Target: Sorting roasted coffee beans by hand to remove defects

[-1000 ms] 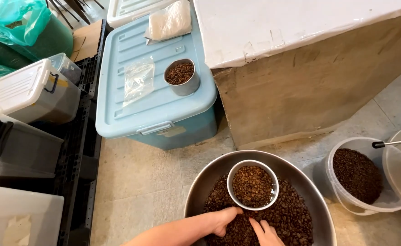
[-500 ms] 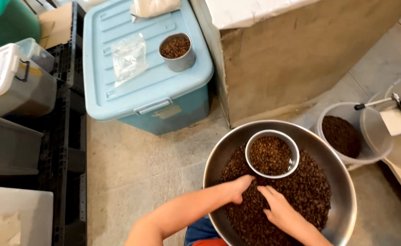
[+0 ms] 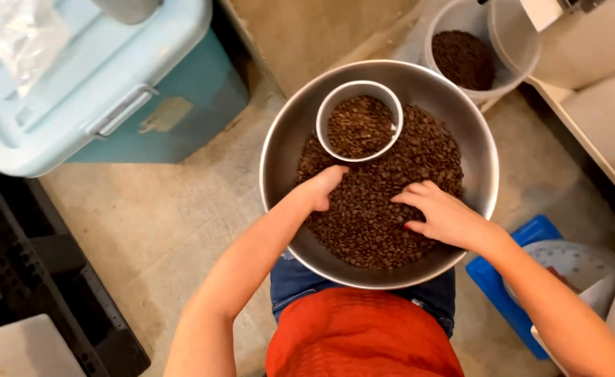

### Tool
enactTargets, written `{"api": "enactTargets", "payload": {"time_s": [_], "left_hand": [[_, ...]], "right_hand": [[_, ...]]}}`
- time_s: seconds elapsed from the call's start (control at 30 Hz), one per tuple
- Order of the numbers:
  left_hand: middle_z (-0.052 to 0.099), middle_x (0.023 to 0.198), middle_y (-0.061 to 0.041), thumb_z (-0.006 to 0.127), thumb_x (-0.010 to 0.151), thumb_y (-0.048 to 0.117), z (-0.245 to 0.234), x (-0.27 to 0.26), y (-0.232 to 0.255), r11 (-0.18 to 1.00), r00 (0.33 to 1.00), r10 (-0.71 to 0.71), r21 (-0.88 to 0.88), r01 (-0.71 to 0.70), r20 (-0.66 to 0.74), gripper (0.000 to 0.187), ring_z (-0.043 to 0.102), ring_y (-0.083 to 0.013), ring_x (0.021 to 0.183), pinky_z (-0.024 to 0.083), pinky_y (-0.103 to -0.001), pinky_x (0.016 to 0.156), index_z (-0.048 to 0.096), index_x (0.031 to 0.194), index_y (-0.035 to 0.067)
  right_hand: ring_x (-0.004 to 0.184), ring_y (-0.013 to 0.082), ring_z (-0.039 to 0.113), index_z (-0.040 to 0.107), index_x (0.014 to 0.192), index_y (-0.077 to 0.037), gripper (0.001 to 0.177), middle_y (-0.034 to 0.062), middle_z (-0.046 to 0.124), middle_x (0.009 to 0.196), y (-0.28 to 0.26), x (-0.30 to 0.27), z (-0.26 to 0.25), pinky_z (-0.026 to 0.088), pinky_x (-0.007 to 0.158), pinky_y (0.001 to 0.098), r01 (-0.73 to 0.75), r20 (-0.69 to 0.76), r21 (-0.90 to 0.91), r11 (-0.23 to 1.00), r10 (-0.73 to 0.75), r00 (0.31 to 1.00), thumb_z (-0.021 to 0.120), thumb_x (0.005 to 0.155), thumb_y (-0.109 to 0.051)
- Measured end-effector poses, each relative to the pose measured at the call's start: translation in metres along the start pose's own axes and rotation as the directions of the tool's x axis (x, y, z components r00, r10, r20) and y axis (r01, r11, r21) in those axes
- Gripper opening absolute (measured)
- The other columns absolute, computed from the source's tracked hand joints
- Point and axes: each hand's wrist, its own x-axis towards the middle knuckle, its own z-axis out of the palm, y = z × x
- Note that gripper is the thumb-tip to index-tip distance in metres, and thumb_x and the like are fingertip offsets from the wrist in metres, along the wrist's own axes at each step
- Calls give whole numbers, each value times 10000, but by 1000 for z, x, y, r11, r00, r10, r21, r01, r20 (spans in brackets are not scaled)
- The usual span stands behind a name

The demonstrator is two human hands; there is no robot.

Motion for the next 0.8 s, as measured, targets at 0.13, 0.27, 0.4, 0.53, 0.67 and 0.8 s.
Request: {"api": "enactTargets", "payload": {"time_s": [0.13, 0.27, 0.4, 0.53, 0.67, 0.8], "left_hand": [[750, 940, -202, 533, 972, 363, 5, -20, 0, 1000, 1000, 5, -17, -5, 2, 423, 772, -319, 831, 644, -500, 780, 694, 1087, -11], [748, 880, -182, 526, 978, 355, 35, -102, 18, 999, 999, 32, -35, -32, 4, 412, 769, -306, 766, 651, -493, 743, 699, 1036, -15], [746, 908, -159, 512, 982, 355, 64, -162, 32, 999, 999, 40, 30, -41, 27, 409, 765, -300, 808, 648, -490, 759, 696, 1057, -2], [741, 874, -174, 525, 973, 322, 67, -167, 33, 999, 998, 53, 2, -53, 42, 398, 759, -308, 767, 650, -481, 749, 702, 1030, -29], [747, 853, -172, 528, 963, 344, 62, -154, 28, 996, 996, 86, 24, -87, 37, 393, 770, -301, 747, 663, -493, 706, 703, 999, -6], [727, 933, -176, 505, 991, 328, 75, -182, 32, 995, 995, 87, 46, -89, 40, 423, 754, -293, 843, 646, -474, 795, 670, 1124, -38]], "right_hand": [[1185, 327, 597, 672, 1247, -94, 334, 110, 656, 1166, 46, 9, 39, 567, 937, 414, 13, -123, -120, 993, -28, 992, 646, 914, -83], [1118, 266, 616, 688, 1168, -121, 255, 59, 655, 1071, 48, 12, 48, 582, 890, 346, 16, -230, -286, 958, -85, 969, 593, 943, -46], [1204, 246, 589, 721, 1126, -176, 258, 23, 654, 1164, 35, 10, 40, 555, 900, 397, -17, -427, -360, 933, -149, 892, 559, 965, -56], [1176, 241, 614, 739, 1099, -145, 205, 26, 670, 1143, 21, 20, 46, 561, 905, 363, 36, -534, -260, 965, -174, 828, 604, 976, -51], [1108, 267, 658, 747, 1056, -87, 185, 49, 691, 1045, 11, 31, 57, 581, 876, 365, 147, -547, -7, 989, -127, 828, 614, 964, 4], [971, 261, 710, 766, 1039, -73, 173, 82, 716, 970, -10, 38, 58, 602, 801, 373, 212, -501, 188, 959, -91, 860, 660, 935, 15]]}}
